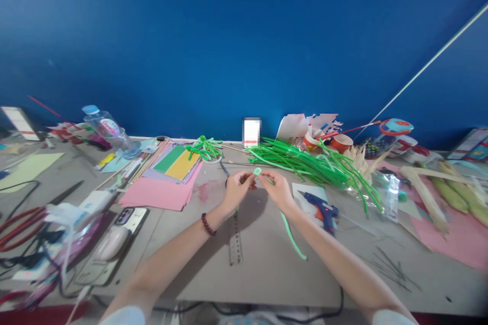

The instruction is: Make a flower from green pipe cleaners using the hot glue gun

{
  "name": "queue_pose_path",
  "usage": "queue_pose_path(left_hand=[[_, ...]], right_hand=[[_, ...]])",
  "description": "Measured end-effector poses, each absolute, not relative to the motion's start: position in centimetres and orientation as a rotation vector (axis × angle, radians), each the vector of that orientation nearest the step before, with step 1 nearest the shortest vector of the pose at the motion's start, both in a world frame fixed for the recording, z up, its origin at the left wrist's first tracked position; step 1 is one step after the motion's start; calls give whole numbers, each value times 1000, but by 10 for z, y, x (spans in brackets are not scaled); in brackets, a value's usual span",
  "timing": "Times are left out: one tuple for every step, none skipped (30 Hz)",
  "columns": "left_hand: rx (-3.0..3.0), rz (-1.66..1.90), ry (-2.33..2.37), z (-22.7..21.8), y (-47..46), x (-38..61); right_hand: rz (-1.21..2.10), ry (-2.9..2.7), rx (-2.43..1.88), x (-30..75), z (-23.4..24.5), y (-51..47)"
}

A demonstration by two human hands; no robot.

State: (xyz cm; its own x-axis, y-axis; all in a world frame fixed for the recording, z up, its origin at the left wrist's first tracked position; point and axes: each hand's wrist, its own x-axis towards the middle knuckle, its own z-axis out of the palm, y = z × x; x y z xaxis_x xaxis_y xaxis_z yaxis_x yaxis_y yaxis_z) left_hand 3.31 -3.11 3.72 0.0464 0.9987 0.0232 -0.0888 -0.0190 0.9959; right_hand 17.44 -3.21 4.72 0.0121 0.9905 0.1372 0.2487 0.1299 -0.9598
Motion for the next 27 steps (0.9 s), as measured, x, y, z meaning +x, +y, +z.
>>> queue_pose_path(left_hand=[[1070, 1221, 1056, 35, -30, 35], [963, 1224, 1016, 32, -29, 36], [882, 1208, 982, 29, -29, 38], [823, 1196, 966, 26, -28, 39], [778, 1192, 963, 23, -27, 40], [734, 1202, 971, 20, -27, 41], [691, 1208, 984, 17, -26, 42], [661, 1202, 992, 14, -25, 42], [637, 1193, 999, 11, -25, 42], [624, 1179, 1000, 9, -25, 42], [618, 1170, 999, 7, -24, 42], [617, 1163, 996, 6, -24, 42], [620, 1160, 990, 5, -24, 41], [624, 1163, 983, 4, -24, 41], [628, 1166, 974, 3, -24, 40], [632, 1167, 964, 3, -24, 40], [639, 1169, 954, 3, -25, 39], [647, 1167, 946, 3, -25, 39], [654, 1167, 941, 4, -25, 39], [662, 1165, 936, 4, -26, 38], [666, 1166, 933, 4, -26, 38], [669, 1167, 929, 4, -26, 38], [669, 1166, 925, 5, -27, 38], [666, 1167, 920, 5, -27, 38], [662, 1168, 917, 5, -27, 37], [660, 1167, 914, 4, -27, 37], [660, 1168, 912, 4, -27, 37]], right_hand=[[939, -1429, -1310, 174, 44, -31], [939, -1414, -1314, 173, 40, -31], [951, -1382, -1306, 171, 35, -31], [979, -1335, -1291, 169, 29, -31], [1023, -1281, -1271, 167, 24, -31], [1075, -1225, -1246, 164, 18, -32], [1138, -1171, -1220, 162, 12, -33], [1201, -1119, -1194, 160, 7, -33], [1257, -1070, -1170, 158, 3, -34], [1312, -1030, -1151, 158, 0, -34], [1356, -997, -1134, 158, -3, -33], [1392, -973, -1116, 158, -5, -33], [1422, -958, -1099, 159, -7, -32], [1444, -948, -1082, 160, -8, -31], [1464, -941, -1066, 161, -9, -30], [1478, -935, -1053, 162, -9, -29], [1489, -926, -1042, 163, -9, -29], [1495, -917, -1035, 164, -10, -28], [1495, -910, -1027, 164, -10, -28], [1489, -906, -1022, 164, -10, -28], [1476, -904, -1022, 164, -10, -28], [1460, -901, -1028, 163, -10, -28], [1444, -897, -1037, 163, -10, -28], [1431, -893, -1045, 162, -9, -29], [1425, -887, -1051, 162, -9, -28], [1424, -883, -1056, 162, -9, -28], [1427, -881, -1059, 162, -8, -28]])
